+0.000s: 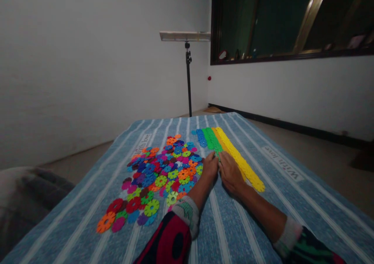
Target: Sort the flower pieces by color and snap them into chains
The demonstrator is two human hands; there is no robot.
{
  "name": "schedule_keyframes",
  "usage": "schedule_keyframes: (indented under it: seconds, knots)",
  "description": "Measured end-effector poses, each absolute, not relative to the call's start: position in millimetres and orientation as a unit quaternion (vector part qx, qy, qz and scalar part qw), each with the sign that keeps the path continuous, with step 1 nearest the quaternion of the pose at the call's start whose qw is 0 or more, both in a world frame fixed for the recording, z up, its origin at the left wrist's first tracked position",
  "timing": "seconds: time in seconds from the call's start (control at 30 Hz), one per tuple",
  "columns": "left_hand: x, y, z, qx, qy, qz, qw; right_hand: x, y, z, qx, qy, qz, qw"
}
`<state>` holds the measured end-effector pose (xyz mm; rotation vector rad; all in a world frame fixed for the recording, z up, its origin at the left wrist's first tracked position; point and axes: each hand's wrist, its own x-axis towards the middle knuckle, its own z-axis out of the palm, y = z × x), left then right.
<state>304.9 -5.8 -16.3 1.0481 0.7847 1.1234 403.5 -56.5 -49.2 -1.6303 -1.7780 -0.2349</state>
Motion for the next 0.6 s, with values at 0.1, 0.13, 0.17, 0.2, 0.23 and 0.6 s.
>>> schedule_keyframes:
  seconds: [0.1, 0.13, 0.17, 0.2, 0.23, 0.6]
  knots:
    - [306.0, 1.6, -16.0, 0.394, 0.329, 0.521, 0.682, 399.8, -54.8, -55.4, -0.616, -0.700, -0.120, 0.341]
    - [306.6, 2.7, -15.9, 0.375, 0.323, 0.522, 0.695, 399.4, -56.0, -57.0, -0.614, -0.703, -0.127, 0.335]
    - [307.4, 3.2, -15.5, 0.358, 0.319, 0.519, 0.708, 399.0, -57.3, -57.9, -0.616, -0.705, -0.131, 0.326]
    - [308.2, 3.1, -14.7, 0.342, 0.318, 0.513, 0.720, 398.6, -58.3, -58.3, -0.621, -0.705, -0.131, 0.317]
    - [309.0, 2.8, -13.4, 0.329, 0.317, 0.506, 0.731, 398.0, -59.0, -58.2, -0.627, -0.705, -0.128, 0.306]
    - [301.0, 3.4, 13.2, 0.270, 0.362, 0.441, 0.775, 395.0, -52.5, -54.0, -0.658, -0.703, -0.134, 0.235]
